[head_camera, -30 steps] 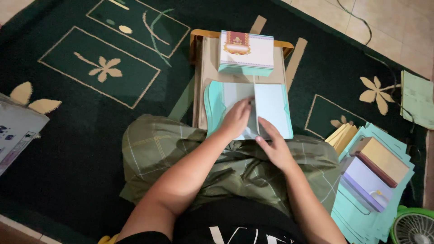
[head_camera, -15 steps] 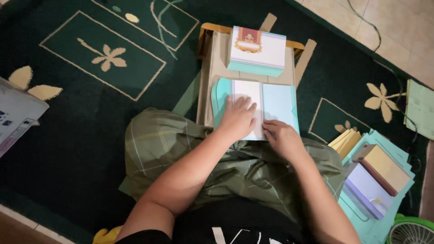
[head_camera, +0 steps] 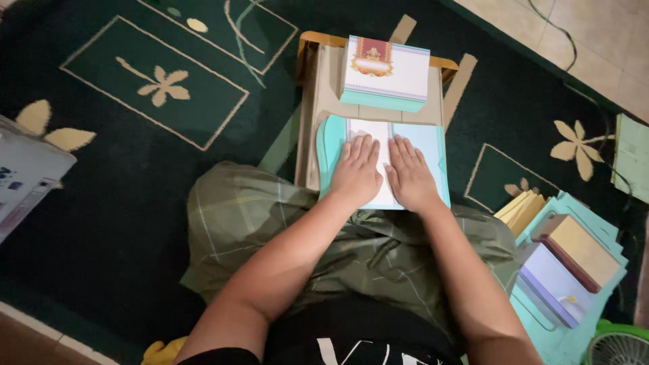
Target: The person sits on the floor and repeatedly places a small rectangular insert into a light blue notebook cover, then closes the cover. They continue this process for multiple notebooks, stacking the completed items on a small wooden stand.
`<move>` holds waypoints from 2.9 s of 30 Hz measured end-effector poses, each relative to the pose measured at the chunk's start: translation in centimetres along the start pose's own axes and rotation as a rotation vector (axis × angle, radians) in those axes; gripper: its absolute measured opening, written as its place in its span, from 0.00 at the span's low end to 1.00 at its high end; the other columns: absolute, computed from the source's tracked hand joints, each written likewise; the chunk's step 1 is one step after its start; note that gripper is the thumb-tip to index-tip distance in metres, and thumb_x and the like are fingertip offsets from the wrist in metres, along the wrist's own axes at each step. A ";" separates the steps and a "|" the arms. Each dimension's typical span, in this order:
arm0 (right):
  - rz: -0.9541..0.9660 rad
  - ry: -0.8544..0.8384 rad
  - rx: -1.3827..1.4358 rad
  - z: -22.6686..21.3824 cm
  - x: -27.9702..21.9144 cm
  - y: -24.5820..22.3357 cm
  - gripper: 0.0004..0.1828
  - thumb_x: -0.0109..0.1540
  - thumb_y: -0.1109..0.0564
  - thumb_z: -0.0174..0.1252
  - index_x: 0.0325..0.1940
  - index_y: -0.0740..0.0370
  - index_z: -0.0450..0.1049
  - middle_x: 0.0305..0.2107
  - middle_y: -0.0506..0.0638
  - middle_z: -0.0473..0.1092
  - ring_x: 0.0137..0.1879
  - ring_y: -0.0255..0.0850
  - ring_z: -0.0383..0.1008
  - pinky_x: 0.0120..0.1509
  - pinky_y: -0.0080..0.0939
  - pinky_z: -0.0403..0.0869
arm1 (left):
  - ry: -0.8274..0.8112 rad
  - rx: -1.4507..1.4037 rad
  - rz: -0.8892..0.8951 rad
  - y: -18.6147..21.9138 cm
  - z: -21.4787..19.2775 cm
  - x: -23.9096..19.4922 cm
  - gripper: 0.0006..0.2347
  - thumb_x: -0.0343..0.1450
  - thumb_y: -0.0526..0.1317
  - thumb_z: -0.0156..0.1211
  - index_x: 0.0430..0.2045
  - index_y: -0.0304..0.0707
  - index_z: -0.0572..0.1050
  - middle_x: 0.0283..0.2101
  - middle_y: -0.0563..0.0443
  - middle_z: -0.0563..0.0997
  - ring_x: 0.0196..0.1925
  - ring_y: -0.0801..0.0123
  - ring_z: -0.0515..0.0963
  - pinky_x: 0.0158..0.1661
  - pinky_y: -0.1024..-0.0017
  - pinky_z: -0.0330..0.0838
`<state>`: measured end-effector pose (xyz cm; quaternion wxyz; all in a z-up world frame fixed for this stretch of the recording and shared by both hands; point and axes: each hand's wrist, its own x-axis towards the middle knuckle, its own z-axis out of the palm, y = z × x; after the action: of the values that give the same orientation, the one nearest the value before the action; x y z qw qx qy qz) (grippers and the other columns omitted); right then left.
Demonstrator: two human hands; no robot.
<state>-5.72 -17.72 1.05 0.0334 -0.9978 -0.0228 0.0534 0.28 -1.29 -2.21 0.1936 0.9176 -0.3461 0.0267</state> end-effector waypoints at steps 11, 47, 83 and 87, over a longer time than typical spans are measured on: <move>-0.123 -0.057 -0.036 -0.1 0.4 1.8 0.35 0.73 0.42 0.32 0.83 0.55 0.40 0.78 0.55 0.42 0.82 0.52 0.41 0.82 0.55 0.48 | -0.100 -0.024 -0.103 0.6 -1.8 0.2 0.31 0.71 0.47 0.35 0.72 0.30 0.52 0.77 0.32 0.47 0.80 0.42 0.40 0.74 0.47 0.30; 0.248 0.185 -0.046 2.2 -5.0 -2.8 0.38 0.72 0.39 0.36 0.81 0.63 0.44 0.74 0.69 0.47 0.79 0.64 0.47 0.76 0.59 0.57 | 0.075 -0.029 -0.080 0.1 0.2 0.4 0.29 0.72 0.45 0.43 0.70 0.30 0.56 0.75 0.33 0.54 0.78 0.43 0.49 0.73 0.45 0.38; 0.603 -0.005 0.940 0.4 -1.9 -1.9 0.38 0.62 0.34 0.59 0.68 0.57 0.63 0.57 0.61 0.70 0.65 0.56 0.72 0.69 0.57 0.70 | 0.129 -0.045 0.001 0.5 -1.9 0.0 0.27 0.73 0.36 0.48 0.70 0.31 0.58 0.74 0.27 0.55 0.76 0.35 0.53 0.69 0.39 0.46; 0.609 -0.063 1.014 -3.1 -2.1 -1.9 0.40 0.63 0.37 0.54 0.71 0.68 0.63 0.61 0.69 0.69 0.70 0.61 0.67 0.74 0.60 0.65 | 0.151 0.006 -0.009 0.0 -0.8 0.4 0.26 0.74 0.37 0.47 0.70 0.31 0.59 0.73 0.28 0.57 0.76 0.35 0.54 0.69 0.40 0.48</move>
<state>-7.54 -16.11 4.46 0.4884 -0.8169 0.2919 0.0944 0.62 -1.22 -1.42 0.2165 0.9151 -0.3265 0.0959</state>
